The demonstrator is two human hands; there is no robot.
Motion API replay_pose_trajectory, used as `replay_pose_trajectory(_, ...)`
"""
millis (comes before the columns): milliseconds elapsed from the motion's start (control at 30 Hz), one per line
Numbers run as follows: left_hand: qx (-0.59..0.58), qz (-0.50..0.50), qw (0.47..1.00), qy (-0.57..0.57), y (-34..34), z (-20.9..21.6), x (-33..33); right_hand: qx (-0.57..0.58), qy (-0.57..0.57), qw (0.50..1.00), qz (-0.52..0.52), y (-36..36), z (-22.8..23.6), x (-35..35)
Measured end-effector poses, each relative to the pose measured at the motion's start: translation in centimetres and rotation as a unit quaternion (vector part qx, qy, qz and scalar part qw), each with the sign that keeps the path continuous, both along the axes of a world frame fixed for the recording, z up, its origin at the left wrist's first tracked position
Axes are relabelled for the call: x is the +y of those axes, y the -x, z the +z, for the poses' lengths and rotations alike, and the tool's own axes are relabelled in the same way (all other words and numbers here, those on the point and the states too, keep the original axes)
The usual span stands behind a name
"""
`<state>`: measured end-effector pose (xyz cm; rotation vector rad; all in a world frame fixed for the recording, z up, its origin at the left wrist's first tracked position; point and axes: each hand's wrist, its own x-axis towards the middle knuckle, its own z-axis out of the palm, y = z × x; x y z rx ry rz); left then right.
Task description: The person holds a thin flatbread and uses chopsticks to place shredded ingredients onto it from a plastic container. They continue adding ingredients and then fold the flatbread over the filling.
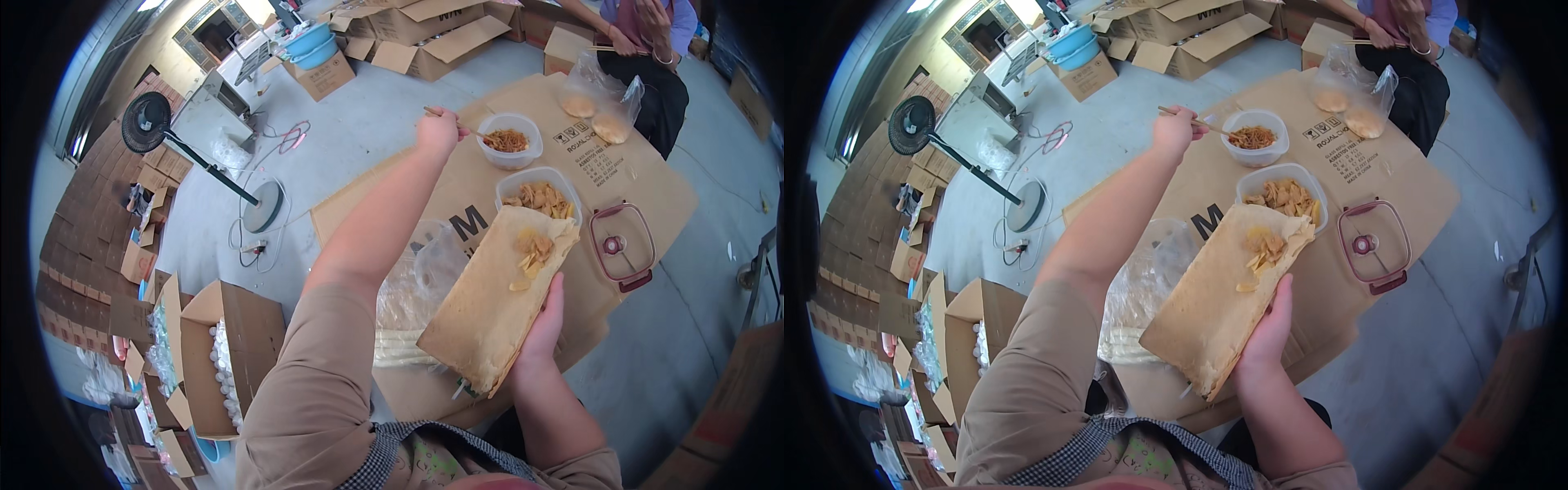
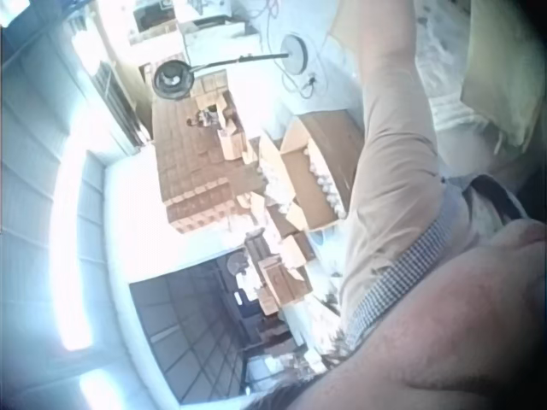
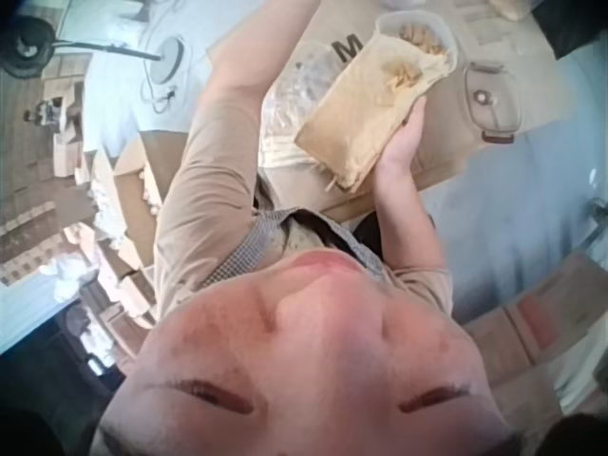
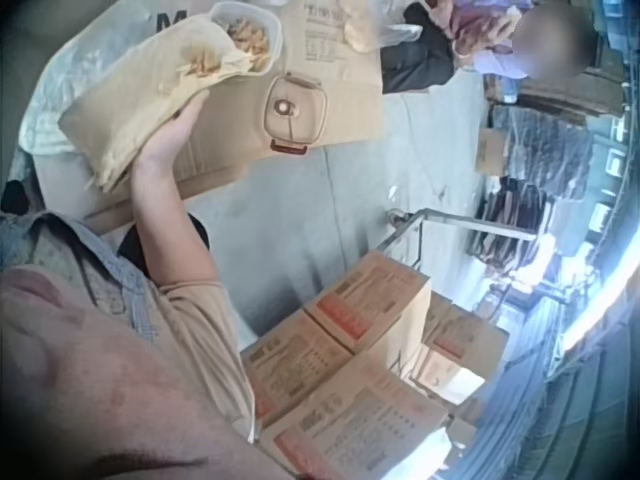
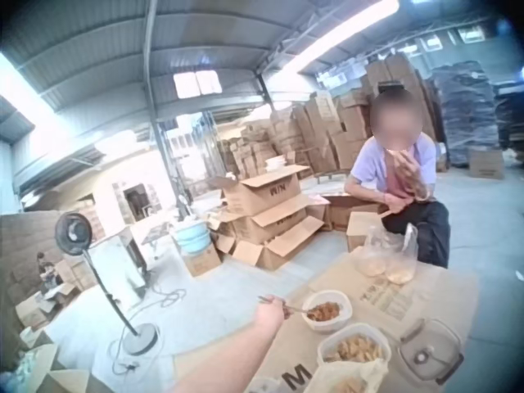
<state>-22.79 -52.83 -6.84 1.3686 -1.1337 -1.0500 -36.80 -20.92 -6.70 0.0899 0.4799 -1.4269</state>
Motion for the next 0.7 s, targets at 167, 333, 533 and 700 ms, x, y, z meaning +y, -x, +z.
replay_pose_trajectory(167,0.026,0.014,0.999,-0.013,0.0,-1.2,-0.9,-0.010,-0.002,1.000,0.007,-0.4,0.1,0.0)
replay_pose_trajectory(333,0.015,-0.003,1.000,0.004,1.0,-1.6,-0.2,-0.009,0.004,1.000,0.001,-0.4,0.1,0.0)
replay_pose_trajectory(533,0.050,0.015,0.998,0.044,0.4,-1.6,0.0,-0.025,0.011,1.000,0.010,-0.3,0.3,0.3)
replay_pose_trajectory(700,0.080,0.019,0.994,0.069,-0.8,-1.7,0.3,-0.032,0.006,0.999,0.013,-0.2,-0.2,0.3)
